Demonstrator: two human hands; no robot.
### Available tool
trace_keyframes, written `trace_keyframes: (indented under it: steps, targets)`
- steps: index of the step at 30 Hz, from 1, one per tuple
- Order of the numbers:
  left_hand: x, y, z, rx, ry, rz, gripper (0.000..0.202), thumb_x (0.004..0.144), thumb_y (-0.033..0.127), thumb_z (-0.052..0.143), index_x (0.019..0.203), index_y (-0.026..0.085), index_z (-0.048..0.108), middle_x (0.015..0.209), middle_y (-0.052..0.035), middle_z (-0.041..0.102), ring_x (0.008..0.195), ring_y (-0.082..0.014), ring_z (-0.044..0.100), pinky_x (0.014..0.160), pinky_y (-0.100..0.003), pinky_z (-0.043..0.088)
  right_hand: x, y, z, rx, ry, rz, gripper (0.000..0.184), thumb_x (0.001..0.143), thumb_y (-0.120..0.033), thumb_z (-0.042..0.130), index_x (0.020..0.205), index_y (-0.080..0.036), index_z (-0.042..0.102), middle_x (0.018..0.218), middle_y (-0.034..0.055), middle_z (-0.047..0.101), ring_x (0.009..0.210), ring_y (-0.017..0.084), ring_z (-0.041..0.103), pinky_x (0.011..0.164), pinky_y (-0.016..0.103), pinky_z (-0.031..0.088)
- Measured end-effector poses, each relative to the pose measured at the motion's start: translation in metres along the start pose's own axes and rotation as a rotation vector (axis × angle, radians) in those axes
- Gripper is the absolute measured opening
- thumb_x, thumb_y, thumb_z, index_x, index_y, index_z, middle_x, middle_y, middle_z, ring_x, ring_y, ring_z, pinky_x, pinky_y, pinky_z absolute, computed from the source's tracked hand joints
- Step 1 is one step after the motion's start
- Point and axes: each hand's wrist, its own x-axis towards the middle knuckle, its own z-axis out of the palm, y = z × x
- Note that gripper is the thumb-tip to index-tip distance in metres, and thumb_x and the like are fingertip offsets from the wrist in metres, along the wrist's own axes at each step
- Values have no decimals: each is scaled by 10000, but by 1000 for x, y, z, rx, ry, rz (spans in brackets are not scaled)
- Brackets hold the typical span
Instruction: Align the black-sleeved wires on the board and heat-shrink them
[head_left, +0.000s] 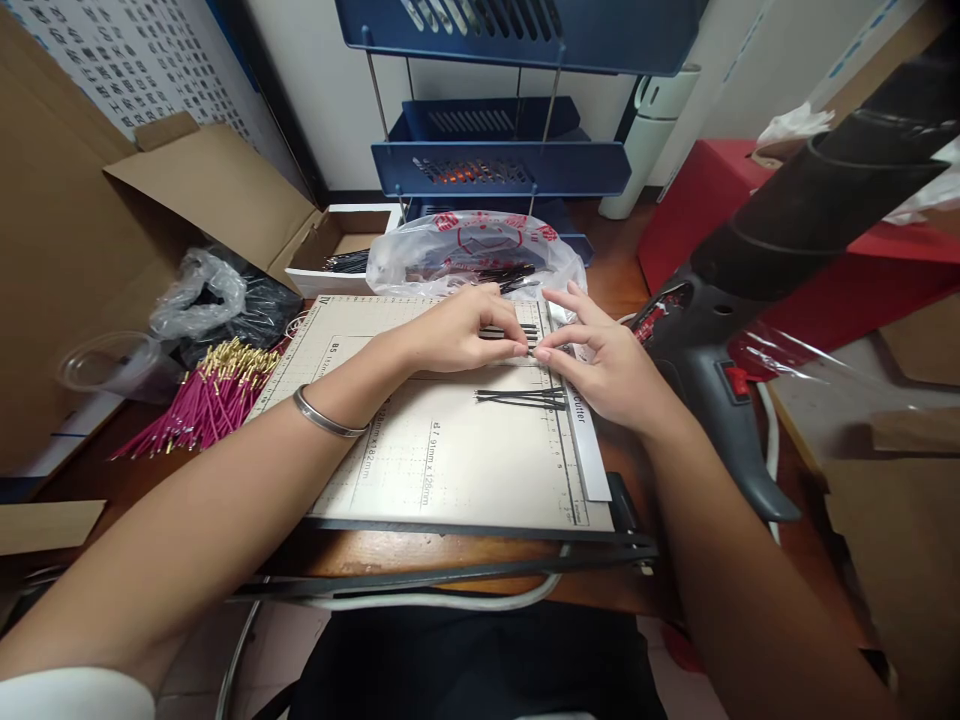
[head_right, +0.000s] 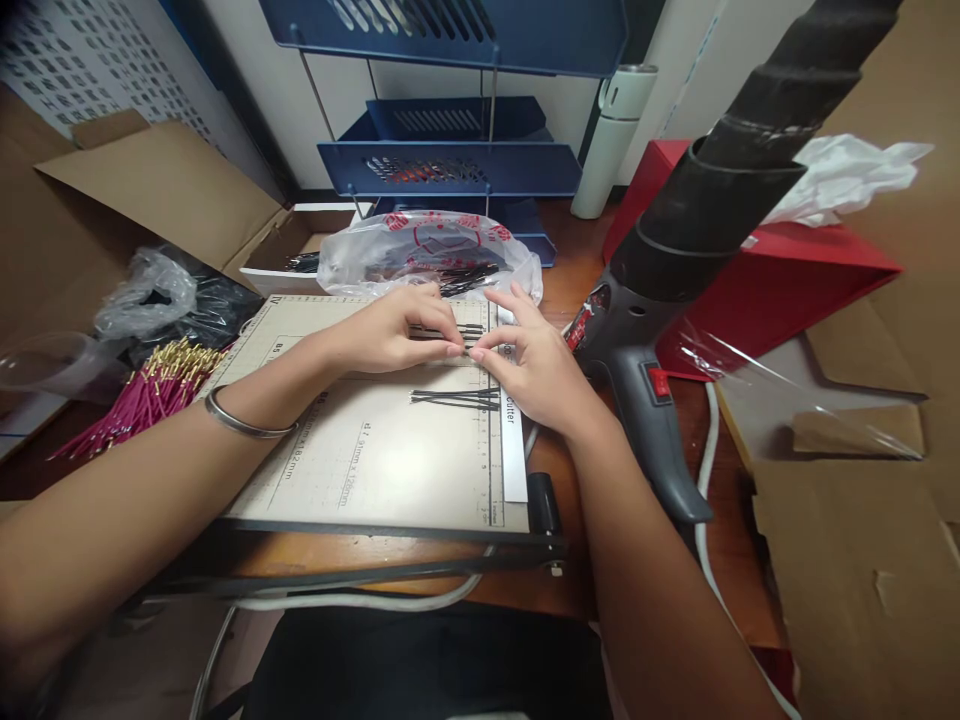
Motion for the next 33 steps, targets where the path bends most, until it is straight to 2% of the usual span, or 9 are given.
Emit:
trace_keyframes:
  steps: [4,7,13,18,25,28,30,33]
  targets:
    - [-1,-4,-1,5,146,-65,470,1078,509,512,901,202,821,859,-41,783,839,-195,635,1016,-404,420,-1,3,0,-21,-9,-5,128,902,-325,748,812,-251,803,1645,45,570,1671,379,328,1374,675,204]
    - [-1,-6,-2,0,261,-110,567,1095,571,448,899,196,825,835,-48,766,859,-196,657,1021,-386,427,-1,6,1,-33,-14,-17,129,898,-331,761,807,-256,813,1638,38,570,1672,397,317,1371,694,204]
    - [-2,-8,-3,26,316,-171,604,1092,584,427,854,196,824,825,-58,769,863,-199,650,1017,-388,439,-1,8,2,-22,5,-11,83,886,-344,787,856,-274,820,1640,27,559,1667,409,321,1360,718,224]
    - [-2,-9,-3,58,297,-179,578,1085,565,434,863,192,817,822,-59,762,834,-198,619,962,-384,444,-1,7,4,-30,28,2,44,861,-311,802,859,-271,820,1624,36,569,1650,410,351,1354,710,245]
    - [-3,-5,-3,106,233,-187,364,1010,423,545,874,193,792,870,-42,753,928,-217,602,1044,-415,409,1,5,8,-58,56,32,66,861,-284,769,832,-249,816,1583,78,606,1602,413,432,1328,700,298]
    - [-3,-3,-2,153,170,-165,291,971,415,615,875,199,784,851,-40,736,920,-228,583,1004,-422,391,1,4,8,-45,83,32,58,863,-284,754,844,-249,797,1575,88,613,1564,388,487,1319,674,329]
    - [-3,-2,-1,180,120,-137,249,942,420,674,878,209,790,816,-34,713,900,-230,570,948,-407,384,1,5,10,1,139,37,69,865,-287,738,915,-252,770,1561,100,623,1527,358,531,1318,648,345]
    - [-1,2,0,198,61,-113,218,908,430,742,880,222,802,784,-25,672,870,-224,553,895,-387,375,3,12,17,169,236,92,330,855,-277,698,1184,-261,698,1565,119,617,1517,318,546,1322,592,369]
